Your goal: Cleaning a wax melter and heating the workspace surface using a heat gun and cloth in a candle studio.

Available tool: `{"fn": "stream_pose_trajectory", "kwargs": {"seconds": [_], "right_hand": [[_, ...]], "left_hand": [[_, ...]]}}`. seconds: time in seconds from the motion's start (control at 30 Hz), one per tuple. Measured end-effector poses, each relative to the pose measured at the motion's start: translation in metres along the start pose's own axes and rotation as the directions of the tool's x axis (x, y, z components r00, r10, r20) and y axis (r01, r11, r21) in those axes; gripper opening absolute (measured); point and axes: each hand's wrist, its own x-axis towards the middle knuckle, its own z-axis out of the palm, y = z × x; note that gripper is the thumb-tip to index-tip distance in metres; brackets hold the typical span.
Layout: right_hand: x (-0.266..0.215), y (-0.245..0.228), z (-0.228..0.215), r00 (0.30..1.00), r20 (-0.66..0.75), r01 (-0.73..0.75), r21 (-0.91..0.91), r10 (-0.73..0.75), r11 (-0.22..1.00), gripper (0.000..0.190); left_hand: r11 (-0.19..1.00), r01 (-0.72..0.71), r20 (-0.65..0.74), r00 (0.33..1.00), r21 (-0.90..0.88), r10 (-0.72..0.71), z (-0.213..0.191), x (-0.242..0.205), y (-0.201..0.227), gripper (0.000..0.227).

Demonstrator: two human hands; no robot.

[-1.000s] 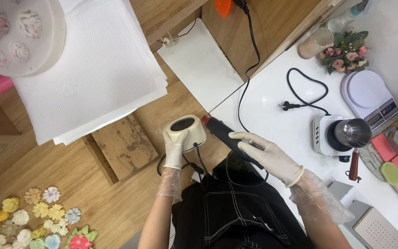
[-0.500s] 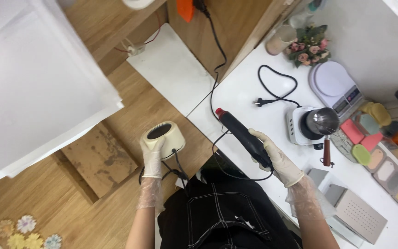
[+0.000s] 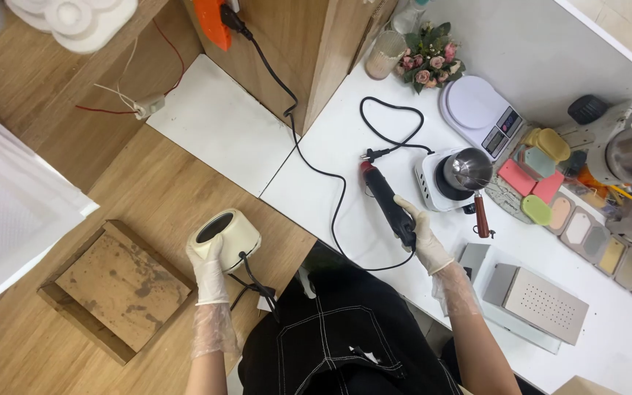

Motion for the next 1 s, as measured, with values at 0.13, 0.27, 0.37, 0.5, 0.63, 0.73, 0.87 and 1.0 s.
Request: {"fn": "stream_pose_trajectory", "kwargs": {"seconds": [0.13, 0.27, 0.37, 0.5, 0.63, 0.73, 0.87, 1.0], "right_hand": [[0.001, 0.012, -0.005, 0.999, 0.023, 0.025, 0.032, -0.025, 0.999, 0.105], [0.001, 0.023, -0.010, 0.996, -0.009, -0.094, -0.101, 0.094, 0.990, 0.104], [0.006, 0.018, -0.003, 0.986, -0.096, -0.141, -0.072, 0.134, 0.987, 0.082], [0.014, 0.064, -0.023, 0.937, -0.344, -0.130, -0.178, 0.062, 0.975, 0.054], [0.023, 0.029, 0.012, 0.897, -0.396, 0.026, -0.401, -0.198, 0.916, 0.056], [0.012, -0.058, 0.079, 0.951, -0.299, -0.036, -0.362, -0.079, 0.931, 0.053], [0.042, -0.074, 0.180, 0.994, -0.086, 0.037, -0.275, -0.063, 0.961, 0.041], [0.056, -0.108, 0.269, 0.998, 0.065, -0.003, 0.112, -0.004, 0.994, 0.028]], "left_hand": [[1.000, -0.031, 0.032, 0.999, 0.007, 0.030, 0.002, -0.005, 0.006, 0.078], [0.999, -0.038, 0.030, 0.999, 0.003, 0.038, 0.007, -0.008, 0.005, 0.075], [0.998, -0.058, 0.007, 0.998, 0.007, 0.058, 0.002, -0.005, 0.005, 0.075], [1.000, -0.016, -0.018, 1.000, 0.012, 0.016, 0.006, -0.009, 0.011, 0.080], [0.999, 0.037, -0.060, 0.998, 0.013, -0.036, 0.009, -0.013, 0.020, 0.087], [0.999, 0.054, -0.054, 0.997, -0.008, -0.054, 0.009, -0.014, 0.014, 0.088], [0.998, 0.015, -0.042, 0.999, -0.062, -0.018, 0.006, -0.007, 0.003, 0.083], [0.993, -0.025, -0.050, 0.999, -0.111, 0.019, 0.006, -0.006, -0.009, 0.080]]}}
